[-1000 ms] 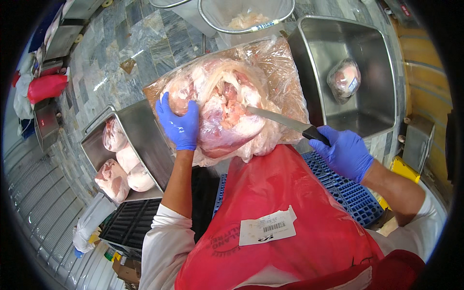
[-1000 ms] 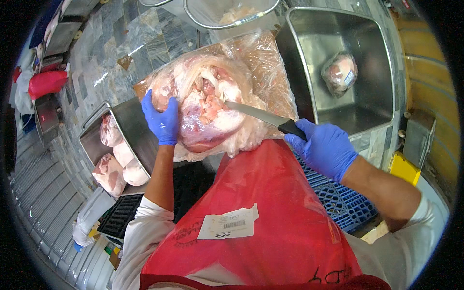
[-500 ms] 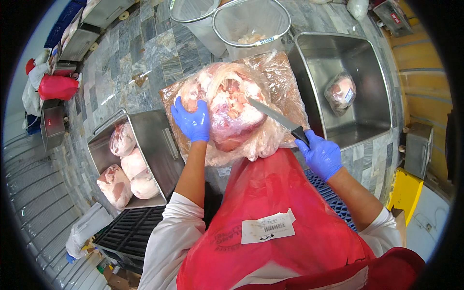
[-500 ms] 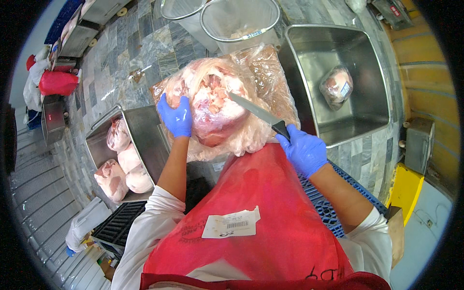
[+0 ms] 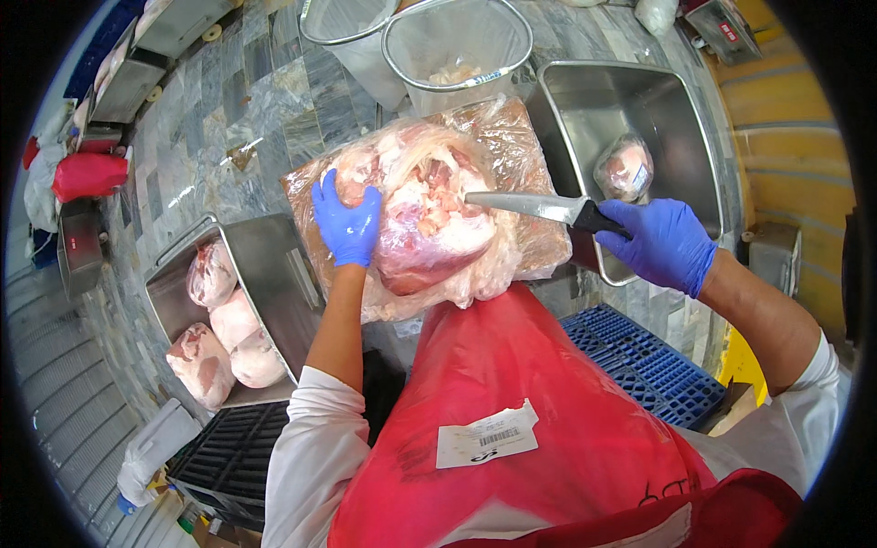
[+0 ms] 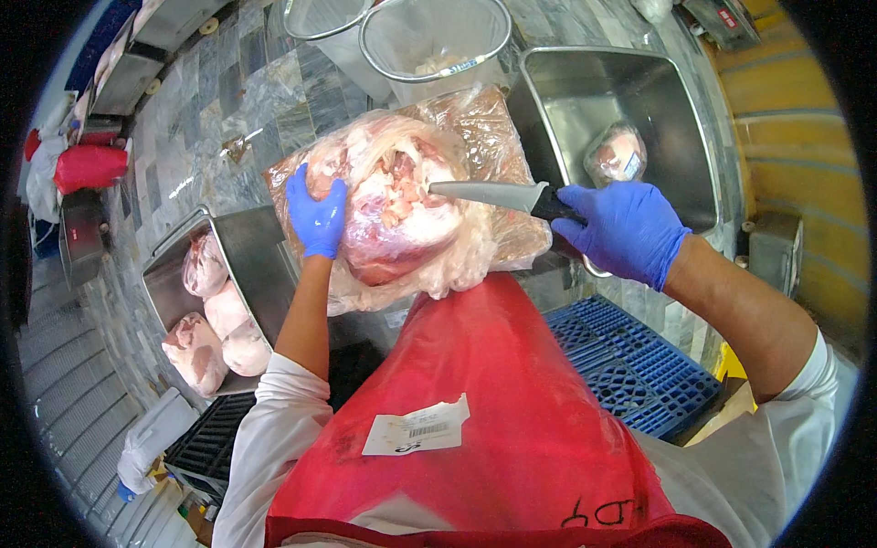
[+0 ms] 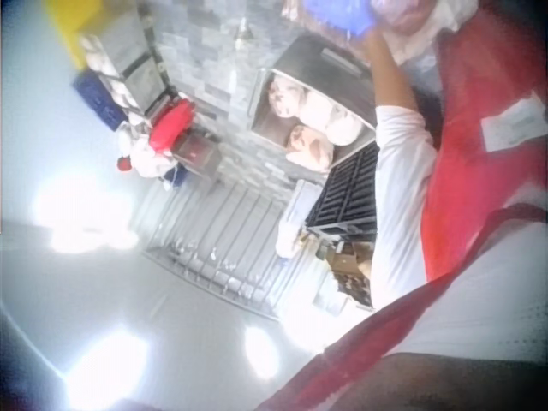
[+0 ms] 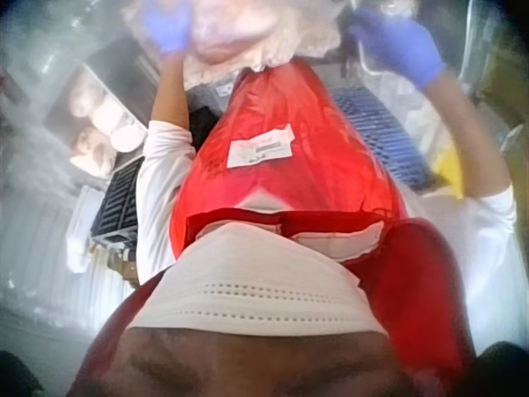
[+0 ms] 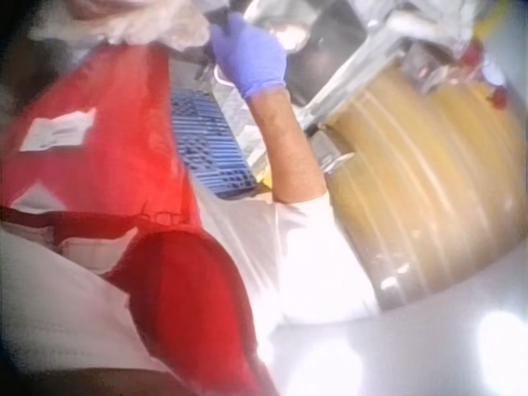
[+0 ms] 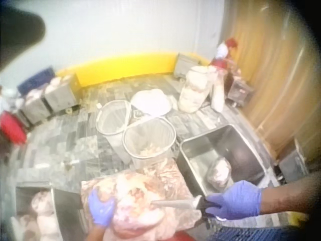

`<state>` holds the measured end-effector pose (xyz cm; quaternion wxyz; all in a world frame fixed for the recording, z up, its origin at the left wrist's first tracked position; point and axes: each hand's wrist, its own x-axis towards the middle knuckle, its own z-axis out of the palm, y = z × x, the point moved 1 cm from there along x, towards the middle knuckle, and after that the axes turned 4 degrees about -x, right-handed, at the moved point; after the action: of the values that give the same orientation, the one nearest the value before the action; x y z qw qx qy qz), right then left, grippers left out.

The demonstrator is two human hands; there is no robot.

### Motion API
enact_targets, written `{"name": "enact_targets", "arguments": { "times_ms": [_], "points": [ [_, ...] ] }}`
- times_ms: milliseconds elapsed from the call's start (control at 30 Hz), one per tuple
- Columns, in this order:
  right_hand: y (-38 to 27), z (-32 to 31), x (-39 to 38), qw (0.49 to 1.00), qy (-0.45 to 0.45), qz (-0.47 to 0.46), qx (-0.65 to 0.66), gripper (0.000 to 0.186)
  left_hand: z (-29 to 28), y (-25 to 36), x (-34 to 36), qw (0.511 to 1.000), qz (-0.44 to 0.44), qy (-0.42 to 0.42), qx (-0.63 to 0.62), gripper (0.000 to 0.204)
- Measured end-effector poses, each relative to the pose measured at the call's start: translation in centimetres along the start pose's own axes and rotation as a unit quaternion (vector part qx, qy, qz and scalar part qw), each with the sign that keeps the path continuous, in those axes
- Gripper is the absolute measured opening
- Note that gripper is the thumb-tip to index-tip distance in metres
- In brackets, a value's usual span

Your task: The person uses a knife to trim fat and connective tissue from a large piece of raw meat on a cutting board. They repeatedly cut and pull away sections of fat, placing them aside while continuing to work on the main piece.

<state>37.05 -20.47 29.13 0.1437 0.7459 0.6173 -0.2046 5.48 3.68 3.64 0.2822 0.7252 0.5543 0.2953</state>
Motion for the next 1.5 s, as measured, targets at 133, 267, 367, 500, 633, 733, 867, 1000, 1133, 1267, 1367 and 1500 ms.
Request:
{"name": "enact_targets", "arguments": {
  "times_ms": [133, 267, 367, 500, 633, 733, 867, 1000, 1133, 1267, 1367, 1500],
  "points": [
    [1.7, 0.6, 0.7, 0.999, -0.008, -0.031, 0.028, 0.036, 0.0, 0.1, 0.1, 1.000, -0.005, -0.010, -0.012, 0.078],
    [2.8, 2.1, 2.6, 0.995, -0.051, -0.043, 0.078, 0.039, -0.4, 0.1, 0.0, 1.000, -0.014, -0.002, -0.011, 0.077],
    [3.1, 7.2, 1.0, 0.985, -0.037, -0.030, 0.167, 0.042, -0.4, 0.0, -0.2, 1.000, -0.007, 0.008, -0.006, 0.075],
    [3.4, 17.9, 0.5, 0.970, 0.053, -0.016, 0.239, 0.047, 0.0, 0.0, 0.0, 1.000, -0.006, 0.000, -0.013, 0.073],
    [2.4, 21.5, 2.1, 0.967, 0.093, -0.011, 0.236, 0.050, -0.5, -0.4, 0.1, 1.000, -0.007, -0.001, -0.016, 0.072],
    [4.7, 18.0, 0.7, 0.966, 0.140, -0.035, 0.213, 0.049, -0.8, -0.8, 0.3, 1.000, -0.005, -0.009, -0.005, 0.073],
    [9.5, 10.2, -0.7, 0.989, 0.047, -0.049, 0.135, 0.047, -0.7, -1.1, 0.9, 0.999, 0.013, -0.036, 0.004, 0.074],
    [5.9, 4.3, 2.3, 0.991, -0.077, -0.078, 0.079, 0.045, -0.7, -1.3, 0.2, 0.998, 0.020, -0.059, 0.001, 0.073],
    [3.7, 11.2, 2.1, 0.989, -0.029, -0.051, 0.139, 0.043, -0.6, -0.1, 0.7, 0.998, 0.012, -0.055, -0.014, 0.069],
    [2.4, 16.4, 0.5, 0.984, 0.100, -0.015, 0.147, 0.042, -0.3, -0.1, 1.4, 0.997, -0.003, -0.050, -0.054, 0.071],
    [0.3, 20.0, 0.3, 0.982, 0.119, 0.023, 0.142, 0.040, -0.4, -0.2, 1.5, 0.998, -0.008, -0.047, -0.037, 0.069],
    [-3.9, 22.5, 3.7, 0.959, 0.172, 0.055, 0.216, 0.043, -0.5, -1.1, -0.6, 0.996, -0.046, 0.008, -0.077, 0.067]
  ]
}}
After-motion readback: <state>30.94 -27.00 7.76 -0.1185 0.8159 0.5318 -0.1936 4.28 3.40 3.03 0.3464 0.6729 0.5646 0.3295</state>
